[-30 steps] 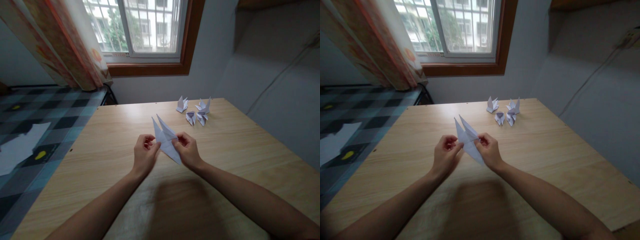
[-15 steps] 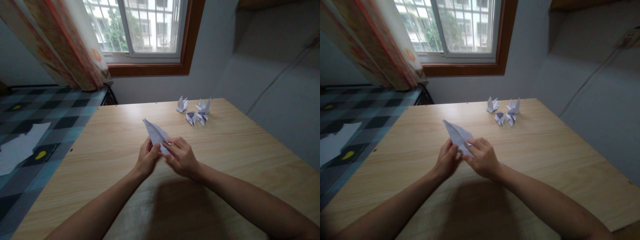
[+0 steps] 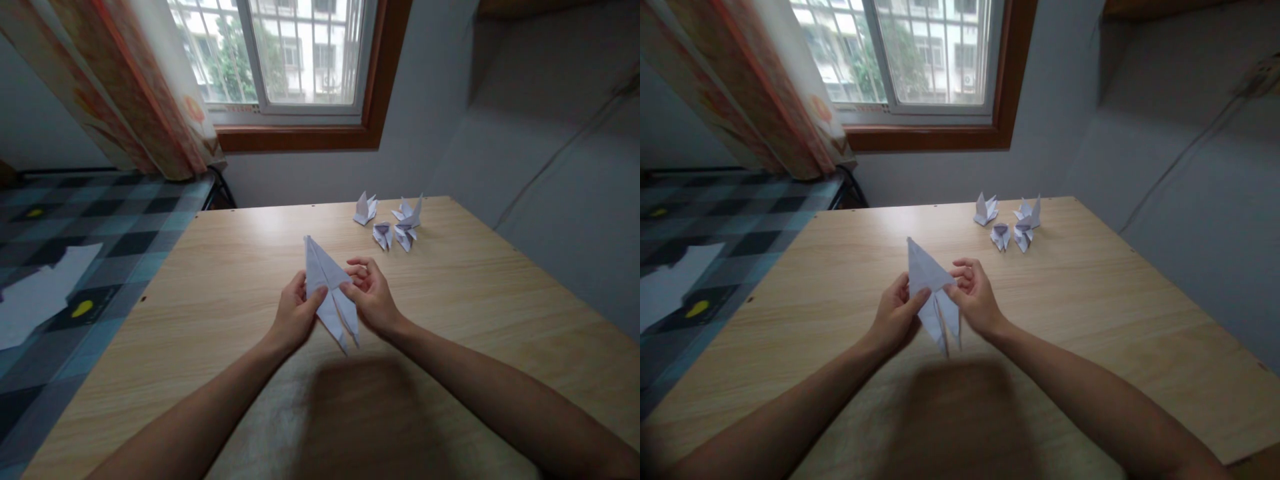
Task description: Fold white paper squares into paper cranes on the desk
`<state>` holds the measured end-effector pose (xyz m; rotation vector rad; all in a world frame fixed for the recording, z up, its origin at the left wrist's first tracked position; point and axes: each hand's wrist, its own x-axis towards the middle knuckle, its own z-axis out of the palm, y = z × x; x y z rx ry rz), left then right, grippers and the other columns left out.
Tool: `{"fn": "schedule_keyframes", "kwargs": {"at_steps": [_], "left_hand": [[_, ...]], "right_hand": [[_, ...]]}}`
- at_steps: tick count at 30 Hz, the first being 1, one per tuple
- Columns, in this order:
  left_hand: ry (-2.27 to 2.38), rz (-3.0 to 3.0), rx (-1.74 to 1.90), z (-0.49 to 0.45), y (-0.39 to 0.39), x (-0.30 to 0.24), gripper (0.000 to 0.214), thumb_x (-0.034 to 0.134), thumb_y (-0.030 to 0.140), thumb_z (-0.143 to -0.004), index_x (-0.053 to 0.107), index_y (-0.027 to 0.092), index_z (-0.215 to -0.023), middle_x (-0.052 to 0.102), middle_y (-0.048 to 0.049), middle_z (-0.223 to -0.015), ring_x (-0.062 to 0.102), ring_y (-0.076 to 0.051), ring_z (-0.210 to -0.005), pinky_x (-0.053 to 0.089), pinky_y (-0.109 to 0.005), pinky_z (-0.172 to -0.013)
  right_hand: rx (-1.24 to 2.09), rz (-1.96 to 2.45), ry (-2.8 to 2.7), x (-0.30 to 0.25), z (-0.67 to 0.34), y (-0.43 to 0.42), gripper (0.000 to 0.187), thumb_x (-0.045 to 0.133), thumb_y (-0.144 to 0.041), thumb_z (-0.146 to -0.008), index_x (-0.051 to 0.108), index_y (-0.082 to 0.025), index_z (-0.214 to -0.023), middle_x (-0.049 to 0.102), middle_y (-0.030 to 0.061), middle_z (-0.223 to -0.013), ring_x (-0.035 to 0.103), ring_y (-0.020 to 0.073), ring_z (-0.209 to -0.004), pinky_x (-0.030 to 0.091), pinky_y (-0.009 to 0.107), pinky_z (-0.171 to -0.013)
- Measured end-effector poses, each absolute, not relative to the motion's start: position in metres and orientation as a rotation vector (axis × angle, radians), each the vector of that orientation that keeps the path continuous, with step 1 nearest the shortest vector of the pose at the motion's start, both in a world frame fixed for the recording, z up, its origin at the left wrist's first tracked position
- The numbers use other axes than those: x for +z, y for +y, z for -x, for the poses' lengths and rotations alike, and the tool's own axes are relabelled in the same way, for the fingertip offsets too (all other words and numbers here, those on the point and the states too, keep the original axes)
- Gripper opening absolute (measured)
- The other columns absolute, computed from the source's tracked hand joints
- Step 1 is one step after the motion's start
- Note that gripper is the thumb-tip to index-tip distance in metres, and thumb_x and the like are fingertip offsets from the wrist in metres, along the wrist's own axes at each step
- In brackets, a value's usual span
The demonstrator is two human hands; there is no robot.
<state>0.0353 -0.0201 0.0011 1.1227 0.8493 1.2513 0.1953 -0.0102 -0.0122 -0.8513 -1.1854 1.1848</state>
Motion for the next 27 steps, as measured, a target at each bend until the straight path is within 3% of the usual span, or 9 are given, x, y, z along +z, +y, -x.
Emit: {"fn": "schedule_keyframes", "kwargs": {"at_steps": [7, 12, 16, 18, 21, 25, 27], "left_hand": [[0.927, -1.114, 1.423, -0.036, -0.019, 0.003, 0.06, 0.079, 0.024, -0.071, 0.044, 0.026, -0.12, 0.07, 0.0001, -0.092, 0.069, -0.017, -0.073, 0.053, -0.026, -0.062], [0.938, -1.176, 1.44, -0.034, -0.017, -0.002, 0.024, 0.073, 0.023, -0.075, 0.063, 0.021, -0.097, 0.069, -0.0005, -0.089, 0.064, -0.015, -0.074, 0.049, -0.025, -0.066], [0.918, -1.17, 1.462, -0.029, -0.014, -0.006, 0.007, 0.066, 0.023, -0.076, 0.071, 0.018, -0.08, 0.069, -0.0046, -0.103, 0.064, -0.022, -0.096, 0.049, -0.03, -0.081], [0.906, -1.157, 1.459, -0.029, -0.014, -0.006, 0.013, 0.063, 0.028, -0.079, 0.07, 0.017, -0.076, 0.069, -0.0055, -0.102, 0.064, -0.023, -0.098, 0.049, -0.031, -0.082], [0.92, -1.142, 1.421, -0.031, -0.016, -0.004, 0.018, 0.068, 0.035, -0.079, 0.065, 0.017, -0.079, 0.065, -0.0016, -0.081, 0.062, -0.017, -0.077, 0.049, -0.028, -0.07], [0.925, -1.13, 1.401, -0.036, -0.019, 0.001, 0.04, 0.08, 0.02, -0.063, 0.056, 0.021, -0.096, 0.064, 0.0037, -0.078, 0.059, -0.012, -0.064, 0.047, -0.024, -0.06], [0.925, -1.159, 1.429, -0.038, -0.02, 0.002, 0.048, 0.078, 0.016, -0.061, 0.054, 0.022, -0.103, 0.066, 0.0025, -0.085, 0.063, -0.014, -0.069, 0.05, -0.025, -0.063]], "right_hand": [[1.239, 0.912, -1.192, -0.006, -0.198, -0.011, 0.019, 0.071, -0.026, -0.072, 0.058, -0.022, -0.085, 0.06, -0.0062, -0.062, 0.058, 0.0114, -0.054, 0.048, 0.025, -0.056], [1.25, 0.93, -1.148, -0.01, -0.2, -0.005, 0.012, 0.071, -0.024, -0.069, 0.064, -0.021, -0.078, 0.064, -0.0036, -0.064, 0.059, 0.0128, -0.058, 0.049, 0.026, -0.058], [1.16, 0.935, -1.148, -0.013, -0.201, -0.001, 0.003, 0.07, -0.024, -0.067, 0.07, -0.021, -0.067, 0.071, 0.001, -0.079, 0.063, 0.0166, -0.072, 0.05, 0.029, -0.066], [1.142, 0.946, -1.161, -0.014, -0.202, -0.001, 0.007, 0.067, -0.022, -0.067, 0.073, -0.021, -0.064, 0.073, 0.0029, -0.086, 0.065, 0.0191, -0.082, 0.05, 0.03, -0.073], [1.163, 0.95, -1.17, -0.014, -0.204, -0.003, 0.016, 0.062, -0.02, -0.069, 0.077, -0.022, -0.065, 0.074, 0.0035, -0.088, 0.065, 0.0191, -0.086, 0.049, 0.031, -0.077], [1.261, 0.913, -1.1, -0.012, -0.202, -0.006, 0.011, 0.069, -0.022, -0.067, 0.075, -0.022, -0.077, 0.071, 0.0008, -0.08, 0.063, 0.0156, -0.075, 0.048, 0.028, -0.069], [1.258, 0.881, -1.064, -0.011, -0.2, -0.006, 0.021, 0.076, -0.021, -0.062, 0.071, -0.023, -0.083, 0.068, -0.0019, -0.078, 0.062, 0.014, -0.071, 0.049, 0.026, -0.068]]}}
